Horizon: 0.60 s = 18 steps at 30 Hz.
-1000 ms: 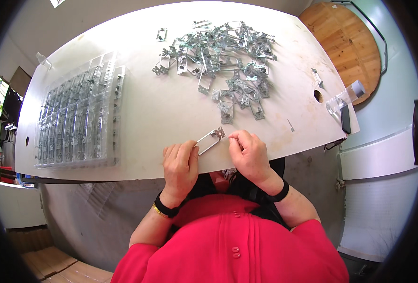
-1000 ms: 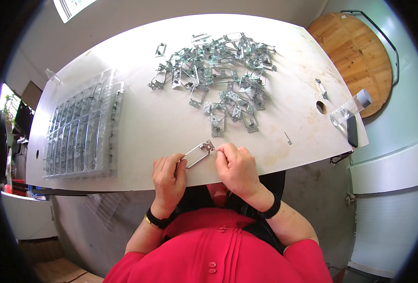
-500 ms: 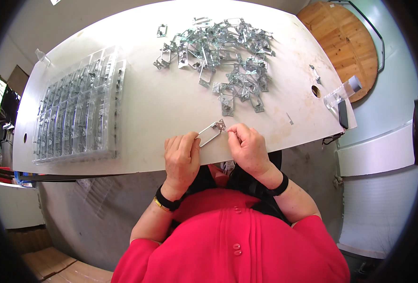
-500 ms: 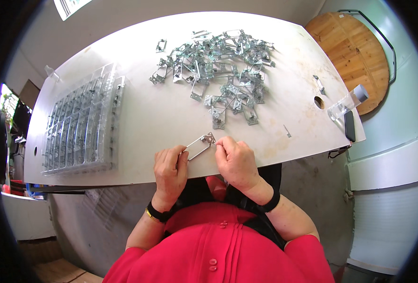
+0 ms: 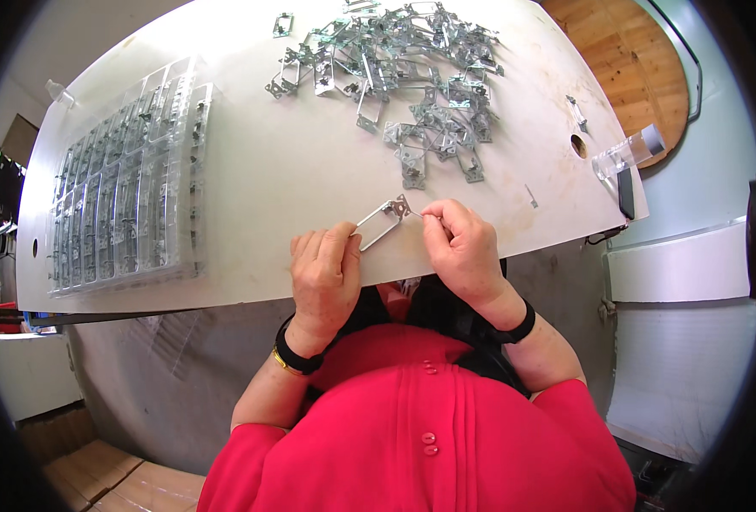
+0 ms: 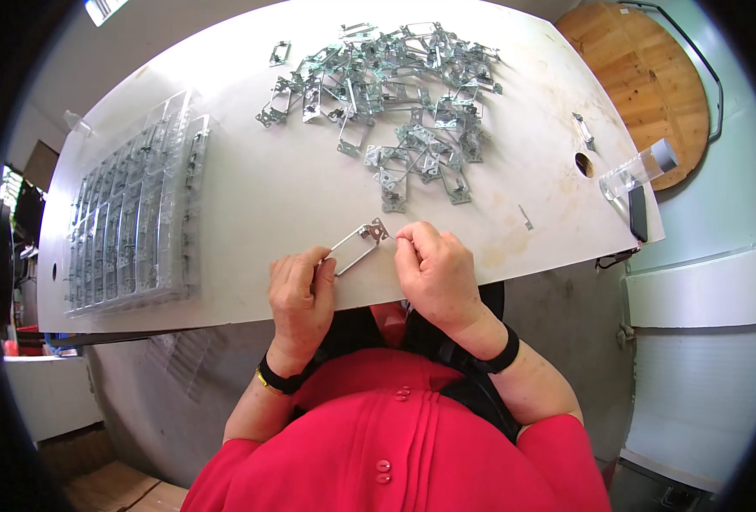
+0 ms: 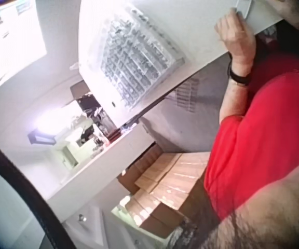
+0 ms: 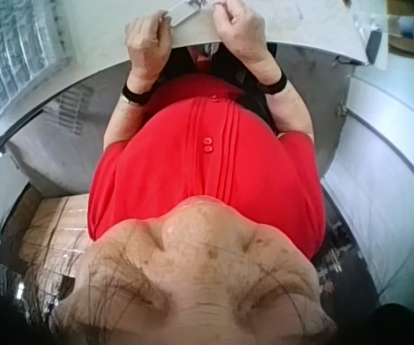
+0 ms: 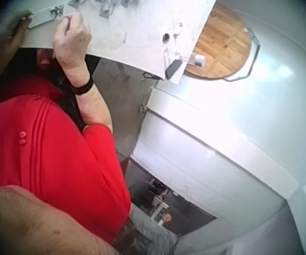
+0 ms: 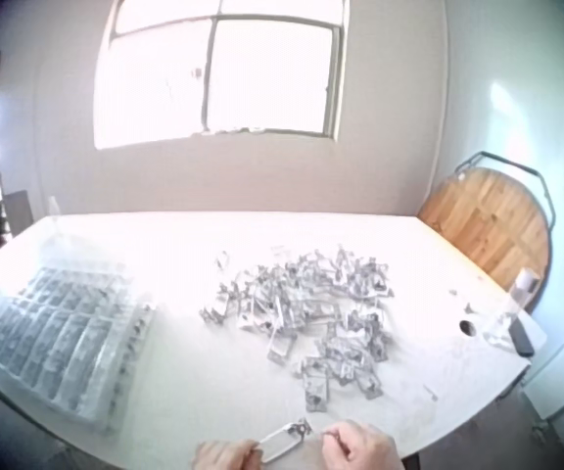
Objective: Assembling small metal latch components at a workbench.
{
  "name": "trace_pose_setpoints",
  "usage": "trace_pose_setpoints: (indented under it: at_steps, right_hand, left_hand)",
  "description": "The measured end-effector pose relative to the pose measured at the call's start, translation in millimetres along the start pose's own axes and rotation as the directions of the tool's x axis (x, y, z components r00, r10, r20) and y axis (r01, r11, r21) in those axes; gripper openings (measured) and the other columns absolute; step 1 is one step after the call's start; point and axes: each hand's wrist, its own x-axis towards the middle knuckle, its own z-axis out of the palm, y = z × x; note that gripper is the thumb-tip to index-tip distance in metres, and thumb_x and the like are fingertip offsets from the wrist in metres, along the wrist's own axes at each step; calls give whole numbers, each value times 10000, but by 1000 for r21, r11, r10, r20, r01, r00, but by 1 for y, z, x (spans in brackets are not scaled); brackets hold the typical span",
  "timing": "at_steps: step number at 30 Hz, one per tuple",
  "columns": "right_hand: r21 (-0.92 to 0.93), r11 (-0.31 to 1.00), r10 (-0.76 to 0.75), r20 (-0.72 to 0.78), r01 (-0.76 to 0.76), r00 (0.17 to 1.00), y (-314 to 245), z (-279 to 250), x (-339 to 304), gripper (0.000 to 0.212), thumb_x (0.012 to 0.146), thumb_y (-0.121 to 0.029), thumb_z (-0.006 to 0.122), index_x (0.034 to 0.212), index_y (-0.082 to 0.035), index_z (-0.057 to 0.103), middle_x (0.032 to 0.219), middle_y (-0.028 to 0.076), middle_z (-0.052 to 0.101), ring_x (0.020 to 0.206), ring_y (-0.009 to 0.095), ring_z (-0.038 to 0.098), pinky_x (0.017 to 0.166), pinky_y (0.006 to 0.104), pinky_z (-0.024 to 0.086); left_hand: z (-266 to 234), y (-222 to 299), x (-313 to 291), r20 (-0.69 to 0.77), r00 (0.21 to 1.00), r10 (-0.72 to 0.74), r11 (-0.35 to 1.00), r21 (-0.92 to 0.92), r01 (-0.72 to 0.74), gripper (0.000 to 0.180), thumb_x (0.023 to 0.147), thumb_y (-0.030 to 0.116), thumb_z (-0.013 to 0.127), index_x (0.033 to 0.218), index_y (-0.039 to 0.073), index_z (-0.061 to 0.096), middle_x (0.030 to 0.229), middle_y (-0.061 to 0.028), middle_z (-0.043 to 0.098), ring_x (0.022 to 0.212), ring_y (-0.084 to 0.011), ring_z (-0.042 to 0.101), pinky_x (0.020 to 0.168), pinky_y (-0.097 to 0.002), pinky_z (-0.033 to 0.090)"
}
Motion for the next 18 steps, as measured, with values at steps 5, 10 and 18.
trace_pose_setpoints:
  at_steps: [5, 10, 18]
  right_hand:
    - [-10, 998, 66, 41, -65, 997, 1, -8, 1, 33, 974, -70, 688, 993, -69, 714, 736, 124, 697, 710, 362, 666, 669, 471, 536]
    - [8, 999, 42, 51, -43, 998, 4, -7, 2, 25, 970, -65, 691, 985, -73, 709, 734, 118, 695, 703, 359, 657, 670, 464, 533]
    - [-19, 1000, 1, 69, 0, 998, 6, -6, 1, 38, 959, -48, 696, 978, -81, 696, 723, 102, 682, 683, 362, 628, 666, 470, 514]
  left_hand:
    - [0, 1, 1, 8, 1000, -10, 1000, -4, 10, 174, 930, -37, 775, 1070, 46, 715, 806, -76, 663, 733, -271, 603, 761, -393, 450]
    - [-1, 2, 3, 15, 1000, 1, 1000, -6, -1, 212, 904, -33, 779, 1085, 48, 706, 804, -69, 631, 745, -280, 587, 748, -407, 436]
    - [-2, 4, 4, 17, 1000, -11, 1000, 10, 11, 173, 928, -36, 784, 1069, 41, 721, 774, -63, 625, 694, -252, 564, 742, -380, 444]
